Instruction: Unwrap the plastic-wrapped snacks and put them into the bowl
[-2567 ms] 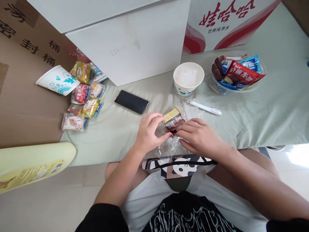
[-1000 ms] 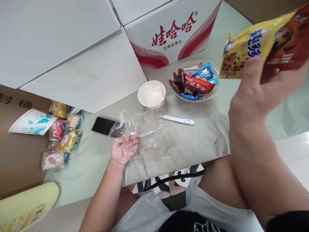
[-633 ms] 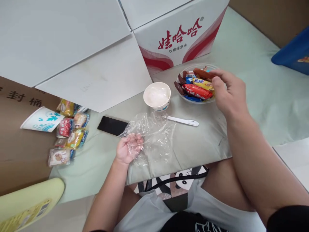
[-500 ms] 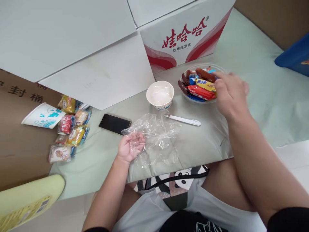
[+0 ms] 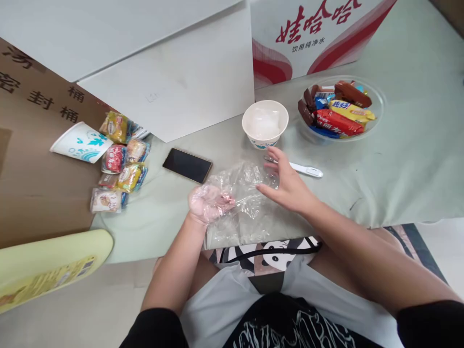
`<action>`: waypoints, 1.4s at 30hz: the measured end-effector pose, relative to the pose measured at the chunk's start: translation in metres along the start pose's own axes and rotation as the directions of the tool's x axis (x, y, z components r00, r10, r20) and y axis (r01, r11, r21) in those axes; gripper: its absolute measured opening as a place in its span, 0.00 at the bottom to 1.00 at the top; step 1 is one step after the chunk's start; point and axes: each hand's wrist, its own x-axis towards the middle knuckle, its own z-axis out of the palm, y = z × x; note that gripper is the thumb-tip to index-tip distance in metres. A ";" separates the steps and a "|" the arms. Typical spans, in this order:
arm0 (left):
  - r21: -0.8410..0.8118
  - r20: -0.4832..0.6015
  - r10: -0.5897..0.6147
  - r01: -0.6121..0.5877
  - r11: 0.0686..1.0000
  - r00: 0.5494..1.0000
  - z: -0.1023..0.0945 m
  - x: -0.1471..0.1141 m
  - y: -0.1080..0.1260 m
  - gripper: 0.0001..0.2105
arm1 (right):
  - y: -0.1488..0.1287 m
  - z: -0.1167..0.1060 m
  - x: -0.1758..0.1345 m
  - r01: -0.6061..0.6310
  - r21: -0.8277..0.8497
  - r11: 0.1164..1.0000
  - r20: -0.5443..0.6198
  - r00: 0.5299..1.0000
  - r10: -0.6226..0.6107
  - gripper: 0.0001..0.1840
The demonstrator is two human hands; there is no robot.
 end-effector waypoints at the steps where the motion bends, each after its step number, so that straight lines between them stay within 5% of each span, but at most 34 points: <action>1: 0.004 0.012 0.018 -0.018 1.000 1.000 -0.003 -0.001 -0.001 0.19 | 0.000 0.000 0.000 -0.104 0.042 0.994 -0.016 0.994 0.105 0.50; 5: 0.013 -0.026 0.170 -0.169 0.985 0.985 -0.008 -0.003 -0.001 0.19 | -0.007 0.000 -0.004 -0.335 0.210 0.919 0.045 0.942 0.333 0.49; 8: 0.009 -0.123 0.295 -0.297 0.955 0.947 -0.001 -0.001 0.003 0.20 | -0.010 0.000 -0.002 -0.325 0.413 0.851 0.044 0.940 0.338 0.38; 12: 0.046 -0.316 0.355 -0.360 0.932 0.880 0.013 0.002 0.012 0.23 | -0.006 -0.003 0.005 -0.261 0.519 0.814 -0.117 0.922 0.370 0.26; 16: 0.132 -0.446 0.447 -0.437 0.890 0.775 0.018 -0.002 0.019 0.19 | -0.007 -0.006 0.004 -0.274 0.562 0.780 -0.143 0.897 0.418 0.32; 19: 0.213 -0.444 0.511 -0.467 0.858 0.736 0.018 -0.008 0.021 0.17 | -0.013 -0.002 0.001 -0.371 0.561 0.740 0.049 0.907 0.418 0.36; 21: 0.314 -0.414 0.582 -0.490 0.813 0.700 0.017 -0.010 0.021 0.19 | -0.018 0.001 0.000 -0.438 0.514 0.737 0.170 0.895 0.413 0.27; 25: 0.550 -0.318 0.730 -0.509 0.662 0.605 0.014 -0.014 0.020 0.18 | -0.025 0.002 0.002 -0.448 0.560 0.697 0.132 0.879 0.459 0.23; 30: 0.563 -0.426 0.639 -0.365 0.742 0.641 0.012 -0.017 0.026 0.16 | -0.025 -0.007 0.006 -0.426 0.574 0.700 0.037 0.867 0.497 0.21; 33: 0.482 -0.482 0.581 -0.355 0.801 0.656 0.011 -0.017 0.032 0.19 | -0.020 -0.013 0.009 -0.352 0.564 0.747 -0.116 0.862 0.493 0.20; 36: 0.415 -0.411 0.578 -0.420 0.807 0.705 0.009 -0.015 0.034 0.23 | -0.014 -0.015 0.008 -0.268 0.517 0.813 -0.226 0.874 0.431 0.24; 39: 0.357 -0.312 0.560 -0.451 0.818 0.767 0.006 -0.015 0.034 0.24 | -0.008 -0.013 0.004 -0.225 0.417 0.880 -0.212 0.918 0.335 0.28; 42: 0.335 -0.265 0.587 -0.498 0.800 0.765 0.005 -0.016 0.035 0.24 | -0.002 -0.013 0.002 -0.158 0.347 0.924 -0.265 0.929 0.258 0.23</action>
